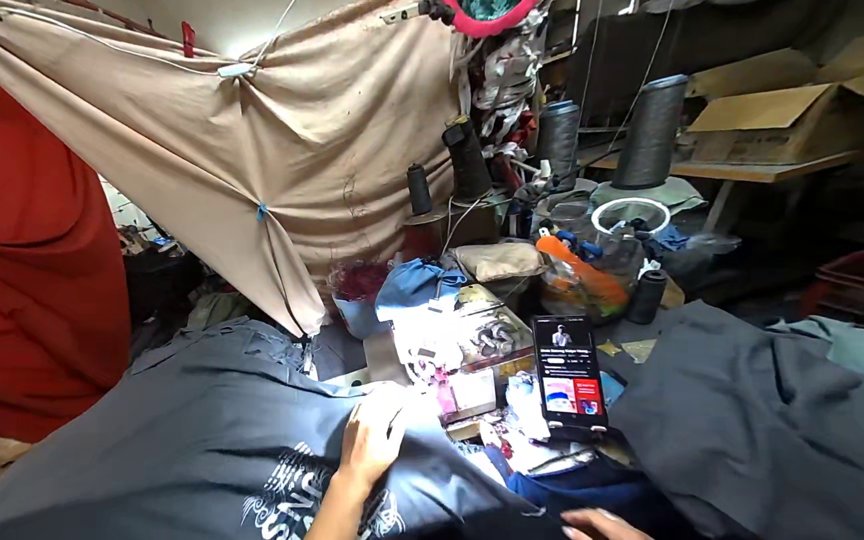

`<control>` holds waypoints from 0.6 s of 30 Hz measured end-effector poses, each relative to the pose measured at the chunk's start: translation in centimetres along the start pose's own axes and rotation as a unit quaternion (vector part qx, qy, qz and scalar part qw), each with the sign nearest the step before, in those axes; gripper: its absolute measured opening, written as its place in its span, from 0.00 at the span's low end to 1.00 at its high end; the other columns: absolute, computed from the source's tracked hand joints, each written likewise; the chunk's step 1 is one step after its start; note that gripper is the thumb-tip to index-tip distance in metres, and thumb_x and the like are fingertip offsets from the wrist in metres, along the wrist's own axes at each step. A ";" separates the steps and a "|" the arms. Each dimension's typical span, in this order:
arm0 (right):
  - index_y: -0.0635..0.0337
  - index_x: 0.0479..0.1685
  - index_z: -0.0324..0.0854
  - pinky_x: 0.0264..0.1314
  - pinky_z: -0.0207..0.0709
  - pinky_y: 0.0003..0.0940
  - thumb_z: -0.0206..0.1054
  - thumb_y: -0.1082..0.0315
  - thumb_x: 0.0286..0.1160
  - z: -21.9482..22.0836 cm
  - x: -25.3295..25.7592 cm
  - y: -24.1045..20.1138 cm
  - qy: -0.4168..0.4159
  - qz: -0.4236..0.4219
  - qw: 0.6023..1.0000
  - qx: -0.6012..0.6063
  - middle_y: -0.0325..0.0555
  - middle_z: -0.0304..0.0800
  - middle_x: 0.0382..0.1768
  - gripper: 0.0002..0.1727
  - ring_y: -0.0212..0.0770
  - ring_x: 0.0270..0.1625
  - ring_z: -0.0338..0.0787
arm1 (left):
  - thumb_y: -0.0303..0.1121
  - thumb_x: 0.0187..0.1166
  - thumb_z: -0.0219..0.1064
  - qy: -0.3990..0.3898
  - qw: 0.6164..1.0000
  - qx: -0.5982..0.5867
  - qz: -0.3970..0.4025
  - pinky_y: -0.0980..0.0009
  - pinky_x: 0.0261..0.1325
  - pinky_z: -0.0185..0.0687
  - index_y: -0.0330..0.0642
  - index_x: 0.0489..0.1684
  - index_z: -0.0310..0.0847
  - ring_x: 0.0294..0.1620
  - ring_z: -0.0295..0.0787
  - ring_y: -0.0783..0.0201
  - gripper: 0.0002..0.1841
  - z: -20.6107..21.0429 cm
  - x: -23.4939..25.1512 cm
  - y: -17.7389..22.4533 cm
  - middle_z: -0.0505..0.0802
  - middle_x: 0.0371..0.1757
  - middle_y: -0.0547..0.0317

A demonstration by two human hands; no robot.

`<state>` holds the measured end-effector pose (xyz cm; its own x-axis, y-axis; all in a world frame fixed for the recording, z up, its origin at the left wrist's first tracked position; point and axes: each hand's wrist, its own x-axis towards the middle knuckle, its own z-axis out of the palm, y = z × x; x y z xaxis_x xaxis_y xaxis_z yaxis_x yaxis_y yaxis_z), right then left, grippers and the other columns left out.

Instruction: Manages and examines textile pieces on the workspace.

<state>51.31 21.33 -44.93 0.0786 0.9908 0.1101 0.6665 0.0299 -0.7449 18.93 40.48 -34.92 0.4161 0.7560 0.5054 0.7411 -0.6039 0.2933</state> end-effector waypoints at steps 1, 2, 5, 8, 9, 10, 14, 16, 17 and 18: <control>0.69 0.49 0.92 0.66 0.80 0.61 0.68 0.67 0.79 0.7 1.5 -1.9 0.029 -0.056 0.998 0.012 0.63 0.94 0.49 0.13 0.62 0.56 0.92 | 0.39 0.81 0.61 0.007 1.000 0.028 -0.007 0.46 0.78 0.76 0.42 0.54 0.95 0.71 0.88 0.47 0.18 -0.2 -0.5 -0.1 0.95 0.62 0.49; 0.67 0.44 0.93 0.65 0.80 0.59 0.69 0.69 0.76 1.6 3.1 -3.7 0.062 -0.100 0.993 0.024 0.60 0.95 0.47 0.10 0.60 0.56 0.93 | 0.39 0.80 0.61 0.017 0.999 0.048 -0.016 0.44 0.77 0.76 0.38 0.51 0.94 0.70 0.88 0.43 0.18 -0.5 -0.7 -0.1 0.95 0.61 0.46; 0.64 0.53 0.93 0.66 0.85 0.46 0.68 0.65 0.74 5.1 7.3 -7.3 0.110 -0.151 0.979 0.079 0.54 0.94 0.58 0.16 0.49 0.61 0.93 | 0.33 0.77 0.62 0.032 0.999 0.041 0.014 0.45 0.73 0.80 0.37 0.51 0.94 0.68 0.90 0.43 0.16 -0.4 -1.2 0.5 0.95 0.59 0.45; 0.65 0.70 0.82 0.63 0.87 0.32 0.69 0.63 0.78 6.1 10.1 -10.1 -0.065 -0.061 0.956 0.281 0.43 0.94 0.56 0.24 0.34 0.55 0.94 | 0.26 0.75 0.60 -0.026 0.994 -0.084 0.072 0.47 0.64 0.86 0.36 0.53 0.94 0.58 0.95 0.48 0.16 -0.5 -1.6 1.4 0.97 0.53 0.46; 0.66 0.64 0.82 0.54 0.90 0.33 0.66 0.66 0.81 6.0 10.8 -11.2 -0.119 -0.022 0.925 0.360 0.42 0.96 0.45 0.18 0.34 0.44 0.96 | 0.26 0.76 0.59 -0.027 0.989 -0.116 0.086 0.49 0.66 0.86 0.35 0.55 0.93 0.59 0.95 0.50 0.17 -0.4 -1.6 1.4 0.97 0.54 0.46; 0.65 0.56 0.84 0.47 0.91 0.34 0.63 0.67 0.83 5.9 11.4 -12.1 -0.144 0.004 0.899 0.414 0.42 0.96 0.38 0.12 0.35 0.38 0.96 | 0.26 0.79 0.58 -0.020 0.987 -0.131 0.095 0.53 0.72 0.83 0.35 0.59 0.91 0.65 0.93 0.53 0.18 -0.1 -1.6 1.3 0.96 0.59 0.47; 0.63 0.42 0.86 0.47 0.85 0.26 0.69 0.69 0.74 5.8 12.8 -14.2 0.071 -0.038 0.893 0.442 0.38 0.91 0.36 0.06 0.29 0.40 0.90 | 0.33 0.84 0.56 0.027 0.996 -0.044 0.078 0.53 0.78 0.78 0.39 0.62 0.90 0.72 0.87 0.54 0.18 1.0 -1.2 1.4 0.93 0.66 0.52; 0.66 0.43 0.85 0.49 0.86 0.25 0.69 0.70 0.73 5.3 13.0 -14.8 0.172 -0.042 0.898 0.403 0.40 0.92 0.37 0.08 0.28 0.41 0.91 | 0.35 0.83 0.57 0.039 0.997 0.014 0.064 0.49 0.78 0.78 0.43 0.62 0.91 0.73 0.86 0.51 0.18 1.4 -1.0 1.7 0.93 0.66 0.52; 0.66 0.43 0.86 0.49 0.86 0.23 0.69 0.70 0.73 5.3 13.0 -14.7 0.203 -0.042 0.907 0.367 0.40 0.92 0.36 0.08 0.27 0.41 0.91 | 0.36 0.82 0.59 0.046 0.997 0.036 0.059 0.46 0.77 0.78 0.42 0.61 0.91 0.73 0.87 0.48 0.18 1.7 -1.0 1.6 0.93 0.65 0.49; 0.67 0.43 0.86 0.48 0.85 0.23 0.68 0.69 0.74 5.5 12.9 -14.3 0.212 -0.037 0.920 0.327 0.41 0.93 0.37 0.09 0.26 0.41 0.91 | 0.36 0.81 0.60 0.054 0.996 0.051 0.055 0.44 0.76 0.78 0.41 0.60 0.92 0.72 0.87 0.45 0.18 1.9 -1.1 1.4 0.93 0.64 0.46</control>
<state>38.66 34.36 -36.48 0.4249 0.8470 0.3195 0.1028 0.3055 -0.9466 20.56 39.28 -36.56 0.4432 0.6517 0.6155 0.7458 -0.6491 0.1501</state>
